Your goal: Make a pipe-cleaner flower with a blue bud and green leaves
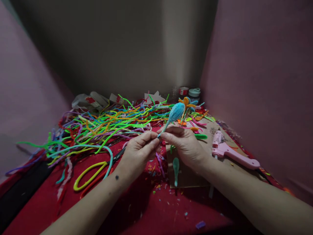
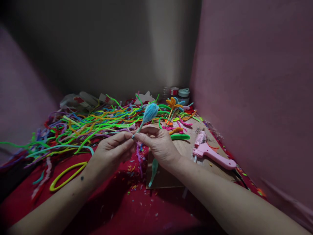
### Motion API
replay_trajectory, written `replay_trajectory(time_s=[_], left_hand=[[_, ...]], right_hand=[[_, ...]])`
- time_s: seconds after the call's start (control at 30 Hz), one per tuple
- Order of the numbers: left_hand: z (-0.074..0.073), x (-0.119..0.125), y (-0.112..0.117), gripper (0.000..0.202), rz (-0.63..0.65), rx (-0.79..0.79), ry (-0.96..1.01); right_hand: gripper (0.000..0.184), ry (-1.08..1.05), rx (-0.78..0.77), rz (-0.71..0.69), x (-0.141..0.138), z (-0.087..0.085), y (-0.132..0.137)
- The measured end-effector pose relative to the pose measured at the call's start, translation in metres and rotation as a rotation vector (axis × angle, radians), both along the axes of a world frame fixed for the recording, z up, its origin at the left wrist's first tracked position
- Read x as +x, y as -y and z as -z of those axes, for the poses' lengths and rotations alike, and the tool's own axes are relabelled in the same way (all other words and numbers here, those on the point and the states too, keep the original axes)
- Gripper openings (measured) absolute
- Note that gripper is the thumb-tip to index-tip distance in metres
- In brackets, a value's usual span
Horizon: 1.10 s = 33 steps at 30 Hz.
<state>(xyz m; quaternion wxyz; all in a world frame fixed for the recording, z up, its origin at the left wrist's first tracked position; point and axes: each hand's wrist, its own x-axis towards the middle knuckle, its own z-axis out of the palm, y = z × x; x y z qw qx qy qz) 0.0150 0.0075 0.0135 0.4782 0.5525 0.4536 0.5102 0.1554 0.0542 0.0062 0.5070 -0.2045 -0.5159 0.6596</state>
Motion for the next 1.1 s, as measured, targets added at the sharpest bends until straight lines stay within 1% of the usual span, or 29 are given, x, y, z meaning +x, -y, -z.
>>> replay_trajectory(time_s=[0.17, 0.27, 0.37, 0.43, 0.53, 0.6, 0.67, 0.83, 1.0, 1.1], left_hand=[[-0.002, 0.001, 0.001, 0.012, 0.018, -0.064, 0.073], [-0.001, 0.000, -0.001, 0.011, 0.027, -0.066, 0.088], [0.001, -0.001, -0.002, 0.011, 0.024, -0.055, 0.049], [0.001, -0.001, -0.002, 0.012, -0.006, -0.028, -0.024], [-0.002, 0.002, 0.001, 0.011, -0.106, 0.067, -0.193], [-0.003, 0.004, 0.004, 0.010, -0.181, 0.139, -0.314], [-0.002, 0.005, 0.006, 0.010, -0.229, 0.203, -0.411], [0.004, 0.004, 0.006, 0.012, -0.246, 0.346, -0.559], [0.011, 0.000, 0.003, 0.016, -0.251, 0.483, -0.732], [0.016, -0.004, 0.003, 0.024, -0.258, 0.585, -0.826]], right_hand=[[0.009, 0.085, 0.096, 0.056, 0.003, -0.002, 0.001], [0.008, 0.065, 0.094, 0.094, 0.002, 0.000, 0.002], [0.009, 0.051, 0.063, 0.103, 0.000, 0.003, 0.003], [0.009, 0.051, 0.031, 0.114, 0.000, 0.003, 0.005], [0.009, 0.069, -0.008, 0.114, -0.001, 0.002, 0.007], [0.009, 0.082, 0.005, 0.112, -0.001, 0.002, 0.009], [0.010, 0.088, 0.020, 0.122, -0.001, 0.001, 0.011], [0.012, 0.103, 0.032, 0.150, -0.002, 0.001, 0.013], [0.011, 0.173, 0.106, 0.248, -0.001, 0.006, 0.012], [0.010, 0.199, 0.153, 0.276, -0.001, 0.009, 0.010]])
